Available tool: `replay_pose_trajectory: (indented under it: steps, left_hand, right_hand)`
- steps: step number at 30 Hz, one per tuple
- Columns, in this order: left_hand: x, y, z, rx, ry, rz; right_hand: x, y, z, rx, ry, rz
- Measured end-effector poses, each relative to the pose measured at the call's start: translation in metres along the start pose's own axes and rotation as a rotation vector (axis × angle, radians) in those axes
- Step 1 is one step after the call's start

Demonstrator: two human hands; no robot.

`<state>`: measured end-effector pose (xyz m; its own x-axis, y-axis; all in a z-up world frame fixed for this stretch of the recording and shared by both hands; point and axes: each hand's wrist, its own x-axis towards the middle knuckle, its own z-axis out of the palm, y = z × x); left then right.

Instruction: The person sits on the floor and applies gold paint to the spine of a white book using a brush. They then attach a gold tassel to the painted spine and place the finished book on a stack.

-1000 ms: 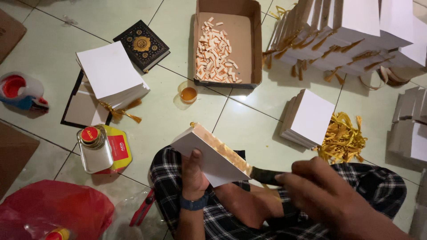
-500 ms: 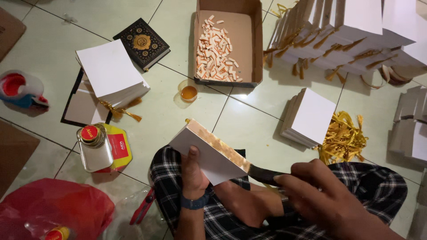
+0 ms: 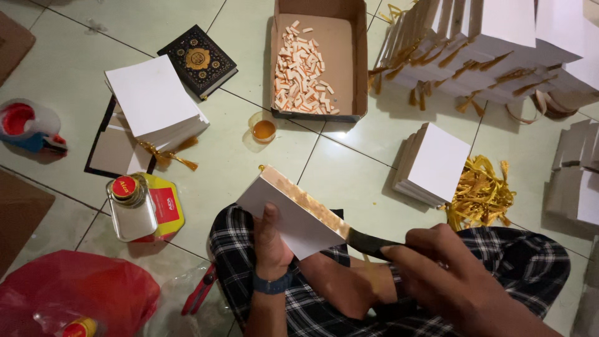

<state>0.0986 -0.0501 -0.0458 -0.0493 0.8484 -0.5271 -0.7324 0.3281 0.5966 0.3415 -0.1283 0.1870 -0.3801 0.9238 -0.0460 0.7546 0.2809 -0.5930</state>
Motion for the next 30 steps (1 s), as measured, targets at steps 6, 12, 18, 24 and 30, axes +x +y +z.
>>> replay_pose_trajectory:
  steps: [6,12,18,24,30]
  left_hand:
    - [0.000,-0.006,0.003,-0.068,-0.115,0.075]
    - [0.000,-0.009,-0.004,0.019,-0.134,-0.023]
    - [-0.005,0.001,0.010,-0.025,-0.226,0.008]
    - [-0.006,0.000,0.009,-0.034,-0.249,0.014]
    - [0.004,-0.021,-0.012,-0.066,-0.205,0.018]
  right_hand:
    - [0.000,0.012,0.007,-0.187,0.329,0.035]
    - [0.023,0.004,0.021,-0.154,0.374,-0.089]
    - [0.031,-0.007,0.027,-0.116,0.330,-0.024]
    - [0.050,-0.007,0.029,-0.123,0.402,-0.123]
    - [0.061,-0.002,0.034,-0.155,0.415,-0.177]
